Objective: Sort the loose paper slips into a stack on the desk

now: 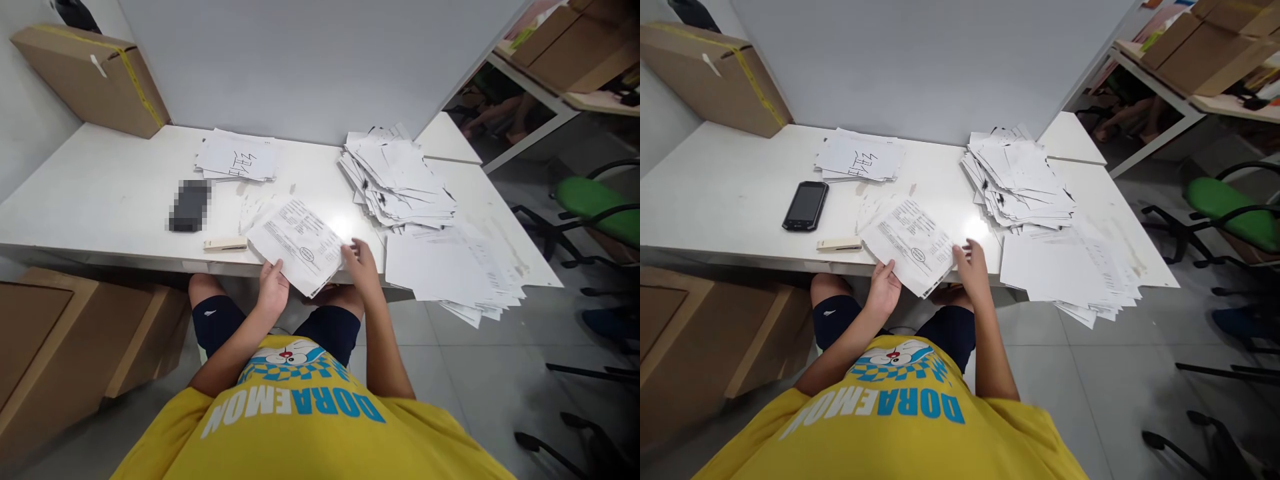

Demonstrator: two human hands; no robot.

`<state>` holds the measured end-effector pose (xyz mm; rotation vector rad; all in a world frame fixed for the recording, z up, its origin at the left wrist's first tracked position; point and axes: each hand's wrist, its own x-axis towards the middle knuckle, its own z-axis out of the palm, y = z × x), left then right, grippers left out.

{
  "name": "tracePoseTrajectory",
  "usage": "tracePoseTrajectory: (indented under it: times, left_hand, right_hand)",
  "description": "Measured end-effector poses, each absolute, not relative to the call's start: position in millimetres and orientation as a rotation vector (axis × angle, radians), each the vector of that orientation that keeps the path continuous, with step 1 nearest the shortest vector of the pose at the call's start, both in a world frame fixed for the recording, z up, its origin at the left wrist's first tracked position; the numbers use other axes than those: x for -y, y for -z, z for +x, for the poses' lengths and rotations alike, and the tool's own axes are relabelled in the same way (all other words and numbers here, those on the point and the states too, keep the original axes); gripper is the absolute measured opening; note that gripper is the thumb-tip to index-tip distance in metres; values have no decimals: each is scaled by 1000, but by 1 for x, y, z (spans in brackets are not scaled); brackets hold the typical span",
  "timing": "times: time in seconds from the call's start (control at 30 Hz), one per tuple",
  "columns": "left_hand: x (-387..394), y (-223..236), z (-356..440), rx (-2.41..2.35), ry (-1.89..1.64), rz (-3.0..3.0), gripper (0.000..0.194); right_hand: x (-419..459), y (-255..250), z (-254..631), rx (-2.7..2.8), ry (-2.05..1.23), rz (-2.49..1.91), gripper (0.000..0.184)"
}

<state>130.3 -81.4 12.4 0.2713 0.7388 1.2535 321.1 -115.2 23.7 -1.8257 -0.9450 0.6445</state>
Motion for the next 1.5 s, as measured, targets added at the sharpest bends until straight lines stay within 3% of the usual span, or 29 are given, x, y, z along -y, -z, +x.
tracePoseTrajectory:
  times: [0.17, 0.33, 0.5, 0.6, 0.73, 0.93, 1.33, 1.5]
  left_hand:
    - [86, -22, 142, -661, -1133, 282, 37]
    - [71, -13, 143, -624, -1218, 599, 36]
    - [14, 3, 115, -786, -1518, 1230, 59]
    - [-9, 10, 102, -811, -1398, 1594, 63]
    - [-14, 20, 99, -838, -1288, 1740, 51]
    - [-9, 26, 99, -911, -1219, 1746, 50]
    - [64, -11, 61, -946, -1211, 1132, 68]
    - [84, 7, 38, -1074, -1163, 1089, 55]
  right_hand:
    - [163, -5, 287, 664, -969, -1329, 47]
    - [143, -19, 304, 687, -573, -1233, 26]
    - [108, -20, 338, 777, -402, -1222, 22]
    - [92, -5, 339, 820, -426, -1226, 26]
    - [82, 19, 334, 834, -512, -1237, 38]
    - [87, 23, 336, 851, -615, -1273, 36]
    - [148, -9, 314, 807, -1059, -1424, 49]
    - [158, 7, 300, 763, -1162, -1478, 55]
